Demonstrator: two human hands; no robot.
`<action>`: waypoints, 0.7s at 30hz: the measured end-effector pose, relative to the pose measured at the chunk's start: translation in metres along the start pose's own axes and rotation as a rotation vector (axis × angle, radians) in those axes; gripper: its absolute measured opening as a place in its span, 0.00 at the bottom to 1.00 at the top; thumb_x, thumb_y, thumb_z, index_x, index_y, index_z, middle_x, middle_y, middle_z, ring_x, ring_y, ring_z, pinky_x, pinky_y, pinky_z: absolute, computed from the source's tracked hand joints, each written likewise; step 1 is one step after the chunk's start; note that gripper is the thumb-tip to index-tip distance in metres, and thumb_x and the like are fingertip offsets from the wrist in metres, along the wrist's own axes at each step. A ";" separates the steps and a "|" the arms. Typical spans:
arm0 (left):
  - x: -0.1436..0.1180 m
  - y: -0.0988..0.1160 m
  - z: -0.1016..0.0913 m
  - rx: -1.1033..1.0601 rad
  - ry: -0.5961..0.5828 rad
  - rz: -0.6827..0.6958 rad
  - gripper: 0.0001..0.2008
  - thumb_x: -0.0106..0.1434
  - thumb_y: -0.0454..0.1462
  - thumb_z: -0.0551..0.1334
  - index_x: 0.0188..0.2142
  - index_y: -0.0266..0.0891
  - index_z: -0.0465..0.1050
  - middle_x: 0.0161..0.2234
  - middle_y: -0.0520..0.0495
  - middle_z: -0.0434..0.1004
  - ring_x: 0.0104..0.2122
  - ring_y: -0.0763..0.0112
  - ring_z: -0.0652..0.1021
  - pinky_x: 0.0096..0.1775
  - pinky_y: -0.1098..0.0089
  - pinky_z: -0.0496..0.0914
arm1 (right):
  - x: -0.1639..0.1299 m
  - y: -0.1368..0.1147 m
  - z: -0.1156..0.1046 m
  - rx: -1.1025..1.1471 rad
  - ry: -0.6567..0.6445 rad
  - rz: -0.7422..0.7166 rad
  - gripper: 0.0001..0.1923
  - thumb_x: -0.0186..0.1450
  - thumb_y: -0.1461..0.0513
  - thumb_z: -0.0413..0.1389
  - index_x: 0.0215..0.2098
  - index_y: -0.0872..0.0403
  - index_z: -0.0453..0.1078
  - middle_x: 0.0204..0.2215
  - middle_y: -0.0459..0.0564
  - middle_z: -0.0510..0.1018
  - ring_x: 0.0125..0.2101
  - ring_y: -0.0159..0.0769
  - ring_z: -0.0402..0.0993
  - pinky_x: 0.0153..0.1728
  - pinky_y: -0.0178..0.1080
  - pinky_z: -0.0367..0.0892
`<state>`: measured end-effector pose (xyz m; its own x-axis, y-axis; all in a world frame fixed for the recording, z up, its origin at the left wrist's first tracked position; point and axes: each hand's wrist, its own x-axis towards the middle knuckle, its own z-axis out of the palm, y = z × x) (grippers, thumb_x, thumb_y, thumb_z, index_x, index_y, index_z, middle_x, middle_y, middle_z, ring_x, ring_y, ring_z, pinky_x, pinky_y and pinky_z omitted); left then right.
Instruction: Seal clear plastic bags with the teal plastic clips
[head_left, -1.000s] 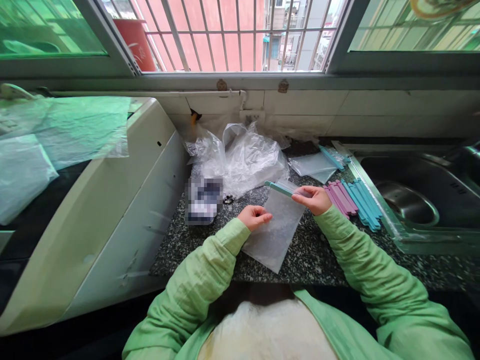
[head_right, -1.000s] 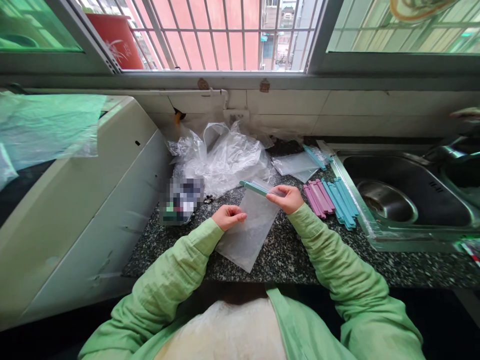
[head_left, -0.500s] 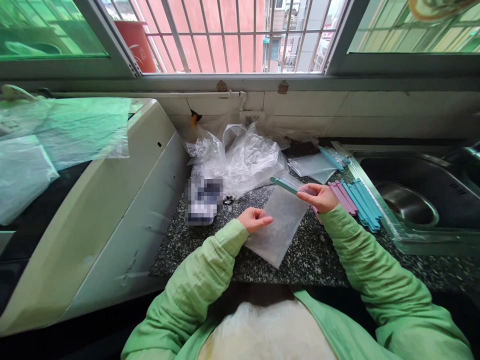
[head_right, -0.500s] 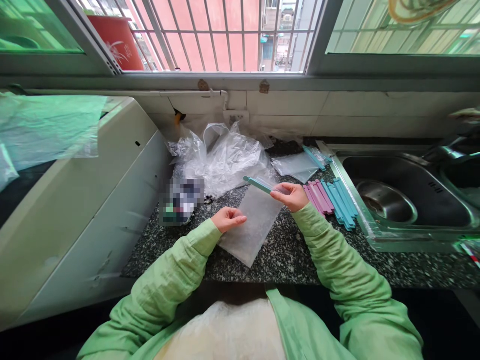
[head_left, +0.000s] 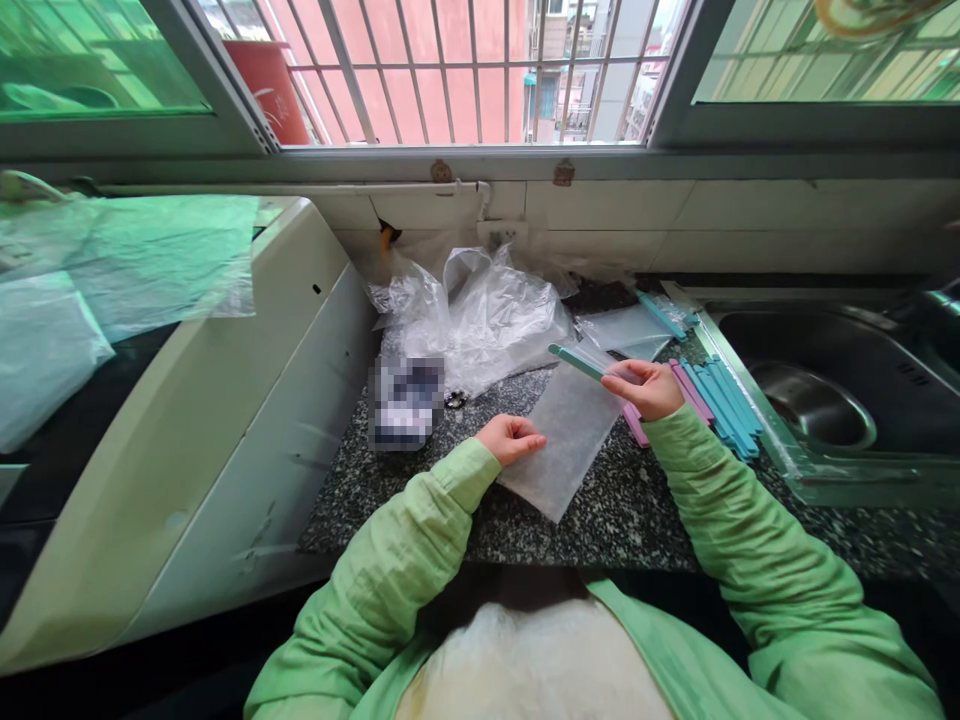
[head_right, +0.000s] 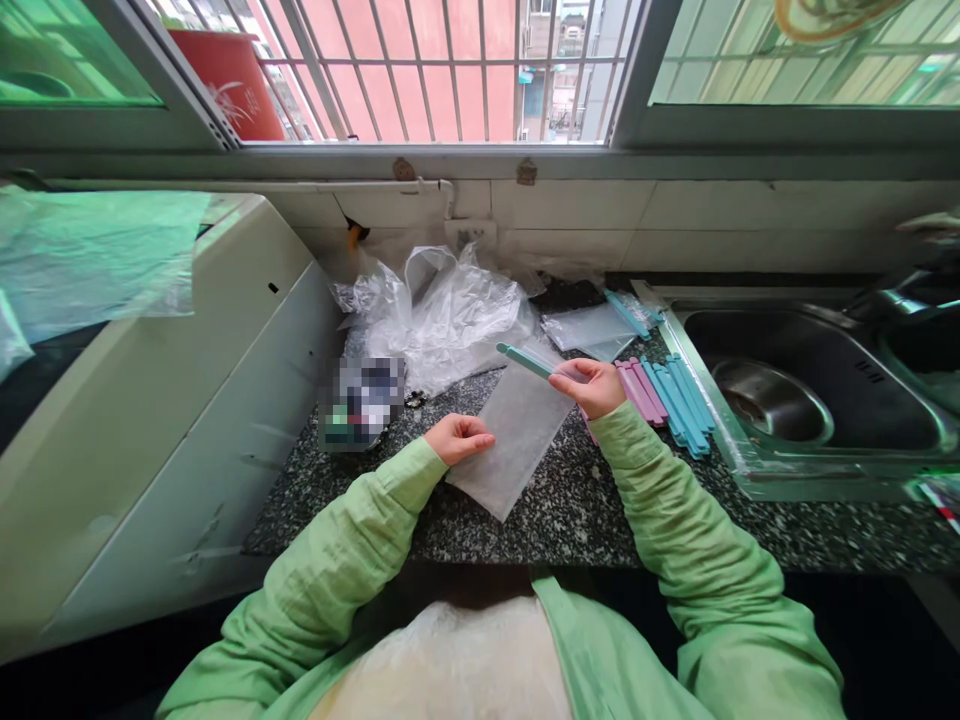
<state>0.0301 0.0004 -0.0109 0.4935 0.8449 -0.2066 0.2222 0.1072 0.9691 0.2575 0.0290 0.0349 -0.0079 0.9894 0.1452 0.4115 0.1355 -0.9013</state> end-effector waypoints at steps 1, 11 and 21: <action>0.000 0.000 0.000 0.001 0.002 0.005 0.28 0.36 0.58 0.61 0.13 0.35 0.59 0.12 0.59 0.52 0.16 0.84 0.54 0.20 0.75 0.47 | 0.000 -0.001 0.000 -0.004 0.008 -0.001 0.20 0.45 0.48 0.60 0.23 0.56 0.71 0.19 0.47 0.73 0.20 0.30 0.66 0.23 0.34 0.63; -0.002 0.004 -0.001 0.005 0.027 0.003 0.29 0.37 0.60 0.60 0.13 0.34 0.61 0.11 0.58 0.55 0.15 0.84 0.55 0.19 0.75 0.48 | 0.001 -0.002 0.000 -0.007 -0.020 -0.019 0.20 0.45 0.47 0.60 0.23 0.56 0.71 0.20 0.47 0.73 0.21 0.30 0.66 0.24 0.35 0.64; -0.004 0.002 -0.005 0.031 -0.026 -0.035 0.29 0.35 0.60 0.61 0.13 0.34 0.61 0.11 0.57 0.56 0.15 0.83 0.56 0.19 0.75 0.48 | 0.004 0.006 -0.012 0.022 0.131 -0.022 0.19 0.44 0.48 0.61 0.23 0.55 0.70 0.20 0.46 0.73 0.21 0.30 0.66 0.25 0.35 0.64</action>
<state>0.0243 0.0002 -0.0070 0.5067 0.8268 -0.2442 0.2651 0.1200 0.9567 0.2713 0.0336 0.0349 0.1028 0.9711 0.2155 0.3928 0.1595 -0.9057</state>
